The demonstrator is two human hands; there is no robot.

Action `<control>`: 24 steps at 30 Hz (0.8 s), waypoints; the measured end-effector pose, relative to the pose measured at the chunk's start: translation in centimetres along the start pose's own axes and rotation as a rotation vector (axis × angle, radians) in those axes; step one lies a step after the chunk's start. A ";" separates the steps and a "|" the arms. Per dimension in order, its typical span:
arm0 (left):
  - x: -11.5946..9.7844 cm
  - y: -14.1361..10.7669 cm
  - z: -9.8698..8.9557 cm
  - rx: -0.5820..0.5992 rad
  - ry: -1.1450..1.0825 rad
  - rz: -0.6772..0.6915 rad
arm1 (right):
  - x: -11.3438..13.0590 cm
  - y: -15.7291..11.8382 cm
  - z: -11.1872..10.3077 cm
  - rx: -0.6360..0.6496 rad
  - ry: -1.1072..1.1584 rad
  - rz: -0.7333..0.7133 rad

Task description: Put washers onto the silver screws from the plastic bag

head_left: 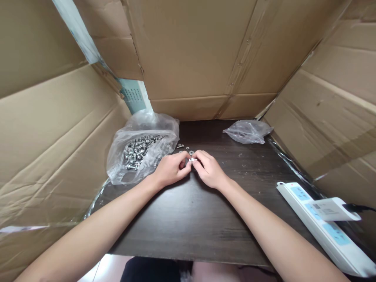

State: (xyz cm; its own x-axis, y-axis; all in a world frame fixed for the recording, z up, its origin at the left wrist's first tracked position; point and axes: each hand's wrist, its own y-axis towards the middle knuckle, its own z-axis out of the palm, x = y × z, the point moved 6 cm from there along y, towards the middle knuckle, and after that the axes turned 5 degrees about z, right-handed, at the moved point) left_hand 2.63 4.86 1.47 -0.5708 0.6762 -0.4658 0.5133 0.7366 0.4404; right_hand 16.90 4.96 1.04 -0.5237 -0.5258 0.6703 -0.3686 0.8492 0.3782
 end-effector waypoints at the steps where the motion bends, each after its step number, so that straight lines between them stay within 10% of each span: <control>1: 0.0 0.0 0.0 0.002 0.003 0.003 | 0.0 0.0 0.0 0.002 -0.002 0.001; 24: 0.0 0.0 0.2 0.024 0.000 -0.001 | 0.0 0.0 0.0 -0.007 0.035 0.006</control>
State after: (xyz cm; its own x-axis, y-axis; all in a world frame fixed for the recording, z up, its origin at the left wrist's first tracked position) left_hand 2.76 4.88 1.30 -0.5715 0.6755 -0.4659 0.5278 0.7373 0.4217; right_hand 16.92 4.97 1.07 -0.4989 -0.5189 0.6942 -0.3602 0.8527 0.3784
